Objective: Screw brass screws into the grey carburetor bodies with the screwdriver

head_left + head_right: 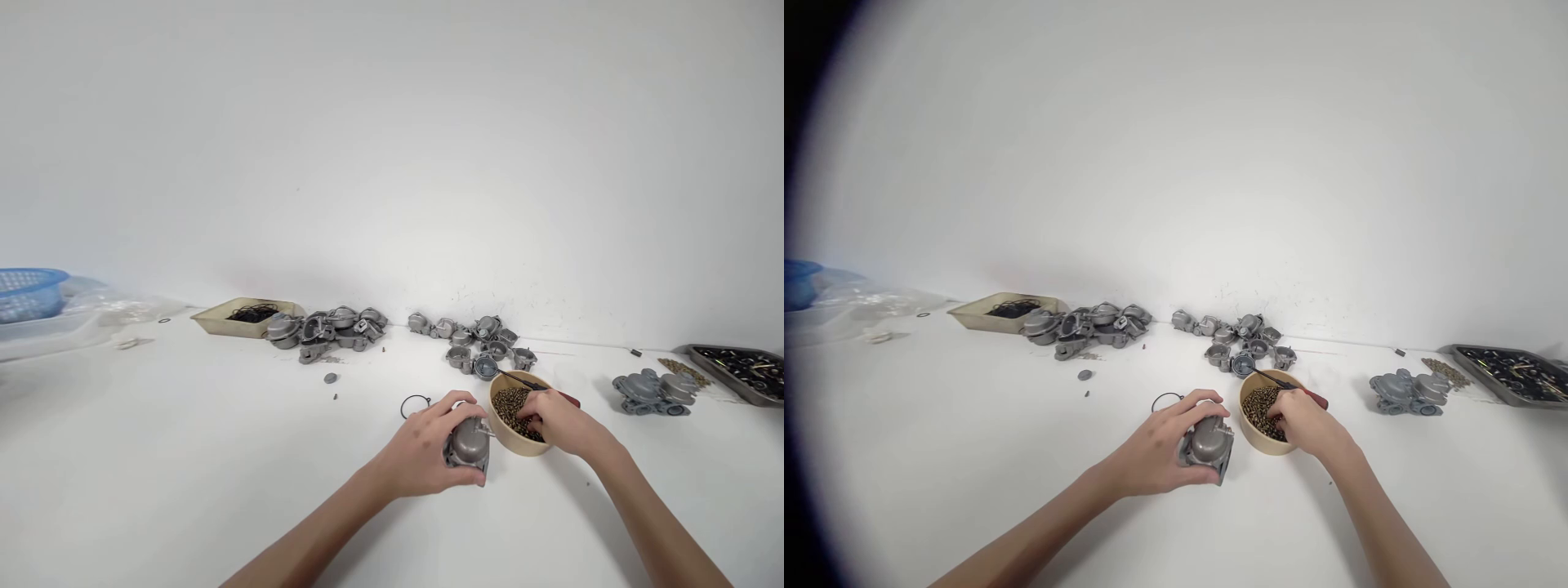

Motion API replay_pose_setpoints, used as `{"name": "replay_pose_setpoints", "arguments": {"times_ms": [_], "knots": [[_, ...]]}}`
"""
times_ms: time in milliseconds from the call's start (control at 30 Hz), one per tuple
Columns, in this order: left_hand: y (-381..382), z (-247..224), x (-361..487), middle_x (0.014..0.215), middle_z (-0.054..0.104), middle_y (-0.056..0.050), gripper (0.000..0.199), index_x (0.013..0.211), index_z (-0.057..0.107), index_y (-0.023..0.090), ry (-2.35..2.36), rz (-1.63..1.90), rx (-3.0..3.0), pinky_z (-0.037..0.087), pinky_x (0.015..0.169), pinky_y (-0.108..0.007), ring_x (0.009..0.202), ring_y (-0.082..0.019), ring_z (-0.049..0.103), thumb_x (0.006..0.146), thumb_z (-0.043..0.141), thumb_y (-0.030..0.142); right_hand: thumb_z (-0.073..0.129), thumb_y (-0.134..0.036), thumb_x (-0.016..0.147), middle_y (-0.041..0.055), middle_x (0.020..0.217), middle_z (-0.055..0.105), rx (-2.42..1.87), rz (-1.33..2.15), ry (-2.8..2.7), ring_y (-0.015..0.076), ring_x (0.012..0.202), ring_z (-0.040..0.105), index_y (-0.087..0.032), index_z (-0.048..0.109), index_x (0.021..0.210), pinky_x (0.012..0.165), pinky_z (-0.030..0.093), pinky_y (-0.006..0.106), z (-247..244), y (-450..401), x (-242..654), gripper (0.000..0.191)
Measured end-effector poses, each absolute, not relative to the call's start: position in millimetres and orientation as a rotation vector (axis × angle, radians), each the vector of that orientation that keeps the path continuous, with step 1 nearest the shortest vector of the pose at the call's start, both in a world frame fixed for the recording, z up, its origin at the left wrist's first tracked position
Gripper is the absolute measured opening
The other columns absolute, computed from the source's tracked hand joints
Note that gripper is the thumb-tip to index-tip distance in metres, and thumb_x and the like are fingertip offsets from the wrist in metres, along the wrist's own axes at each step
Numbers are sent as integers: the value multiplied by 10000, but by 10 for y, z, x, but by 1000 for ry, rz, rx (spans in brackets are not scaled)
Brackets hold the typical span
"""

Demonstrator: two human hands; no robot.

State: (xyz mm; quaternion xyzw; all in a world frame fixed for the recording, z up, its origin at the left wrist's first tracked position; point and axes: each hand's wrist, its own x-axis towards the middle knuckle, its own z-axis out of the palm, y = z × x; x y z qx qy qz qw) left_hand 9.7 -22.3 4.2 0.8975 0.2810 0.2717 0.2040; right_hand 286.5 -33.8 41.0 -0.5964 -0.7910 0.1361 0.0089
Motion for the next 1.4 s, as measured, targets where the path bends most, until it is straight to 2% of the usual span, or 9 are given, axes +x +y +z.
{"name": "replay_pose_setpoints", "arguments": {"times_ms": [200, 433, 600, 800, 900, 1067, 1267, 1400], "knots": [[-220, 39, 93, 1423, 569, -63, 685, 1316, 544, 325, 771, 758, 2491, 578, 892, -354, 1084, -267, 697, 758, 891, 518, 509, -11, 788, 39, 765, 616, -1898, 408, -2436, 132, 692, 490, -172, 703, 697, 591, 213, 273, 405, -341, 2850, 268], [-226, 56, 96, 1428, 571, -67, 676, 1307, 561, 323, 790, 747, 2465, 582, 891, -362, 1076, -272, 702, 752, 896, 515, 468, -42, 852, 51, 761, 638, -1863, 379, -2430, 154, 704, 524, -180, 744, 752, 583, 260, 266, 406, -360, 2818, 324], [-217, 45, 85, 1442, 561, -85, 749, 1345, 536, 312, 780, 738, 2483, 593, 876, -365, 1073, -282, 707, 731, 896, 542, 535, -31, 820, 35, 725, 629, -1891, 400, -2429, 140, 680, 525, -172, 718, 710, 546, 229, 263, 442, -357, 2802, 256], [-208, 51, 76, 1442, 560, -85, 770, 1353, 533, 317, 778, 727, 2521, 598, 835, -368, 1033, -279, 716, 719, 896, 562, 507, 57, 748, 6, 751, 630, -1938, 412, -2441, 116, 686, 501, -180, 701, 720, 539, 195, 268, 479, -360, 2784, 307], [-210, 77, 69, 1446, 559, -89, 742, 1345, 541, 317, 779, 723, 2533, 595, 822, -360, 1005, -272, 720, 725, 894, 519, 486, 78, 707, 5, 750, 602, -1954, 399, -2445, 109, 663, 451, -173, 682, 691, 540, 164, 283, 491, -369, 2777, 319], [-206, 146, 24, 1484, 539, -81, 682, 1339, 552, 344, 731, 686, 2549, 578, 879, -375, 1010, -265, 722, 741, 872, 409, 470, 79, 705, -8, 639, 476, -2002, 386, -2424, 106, 583, 321, -168, 654, 641, 538, 133, 303, 534, -395, 2745, 315], [-194, 158, -22, 1512, 516, -85, 660, 1357, 540, 349, 763, 639, 2556, 568, 932, -401, 1111, -297, 702, 776, 841, 432, 488, 81, 727, -23, 623, 497, -2019, 365, -2409, 109, 594, 382, -195, 719, 766, 540, 150, 294, 551, -405, 2738, 362], [-189, 147, -21, 1500, 530, -91, 663, 1356, 547, 343, 739, 645, 2558, 574, 928, -413, 1107, -303, 705, 770, 846, 431, 469, 89, 726, -25, 612, 453, -2033, 324, -2391, 108, 577, 339, -188, 701, 713, 537, 141, 301, 505, -382, 2765, 361]]}}
